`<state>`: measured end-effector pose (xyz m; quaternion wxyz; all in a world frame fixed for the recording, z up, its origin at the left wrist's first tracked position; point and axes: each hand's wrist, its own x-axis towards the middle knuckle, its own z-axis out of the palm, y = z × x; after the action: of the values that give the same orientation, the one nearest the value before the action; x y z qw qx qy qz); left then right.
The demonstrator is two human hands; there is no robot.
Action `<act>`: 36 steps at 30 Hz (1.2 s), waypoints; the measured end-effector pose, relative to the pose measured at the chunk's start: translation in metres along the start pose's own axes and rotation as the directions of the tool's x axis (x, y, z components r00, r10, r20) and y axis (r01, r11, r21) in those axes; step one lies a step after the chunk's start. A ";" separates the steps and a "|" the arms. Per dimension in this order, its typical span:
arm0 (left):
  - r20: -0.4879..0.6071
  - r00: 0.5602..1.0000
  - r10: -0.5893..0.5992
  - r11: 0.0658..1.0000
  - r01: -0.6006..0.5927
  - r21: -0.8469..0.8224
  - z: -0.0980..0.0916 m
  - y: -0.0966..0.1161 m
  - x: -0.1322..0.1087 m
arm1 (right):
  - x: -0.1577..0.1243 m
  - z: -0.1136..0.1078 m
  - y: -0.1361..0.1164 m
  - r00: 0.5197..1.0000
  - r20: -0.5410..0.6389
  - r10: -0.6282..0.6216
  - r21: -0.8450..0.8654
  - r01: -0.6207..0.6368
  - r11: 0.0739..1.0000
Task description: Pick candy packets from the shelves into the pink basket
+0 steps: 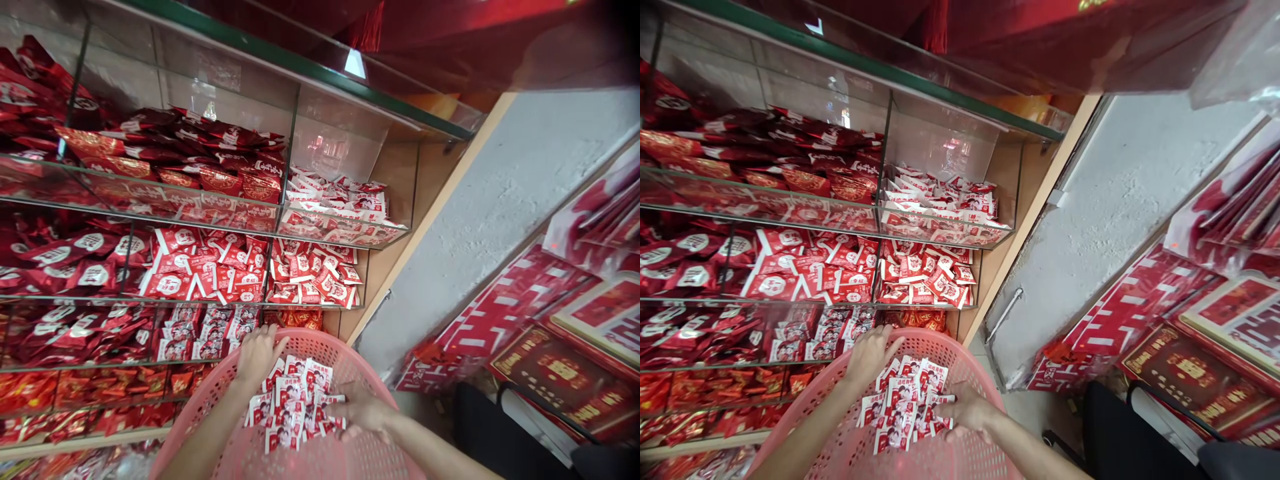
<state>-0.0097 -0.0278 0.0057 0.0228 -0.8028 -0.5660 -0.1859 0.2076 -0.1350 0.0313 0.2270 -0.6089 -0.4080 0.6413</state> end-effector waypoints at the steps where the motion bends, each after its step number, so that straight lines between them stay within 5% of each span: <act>1: 0.001 1.000 -0.003 1.000 0.003 -0.002 0.000 0.000 0.000 | 0.002 0.000 0.001 1.000 0.021 0.000 0.003 0.000 1.000; 23: 0.005 1.000 -0.029 0.999 0.029 -0.030 0.004 -0.001 0.001 | 0.013 -0.004 0.008 0.986 0.154 0.066 0.098 -0.082 0.992; 36: -0.014 1.000 -0.003 1.000 0.003 0.019 0.000 0.000 0.000 | 0.011 0.006 -0.001 0.996 0.036 0.077 0.150 -0.081 0.985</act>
<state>-0.0096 -0.0277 0.0053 0.0342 -0.8004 -0.5688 -0.1862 0.1995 -0.1270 0.0249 0.2409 -0.5959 -0.3371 0.6879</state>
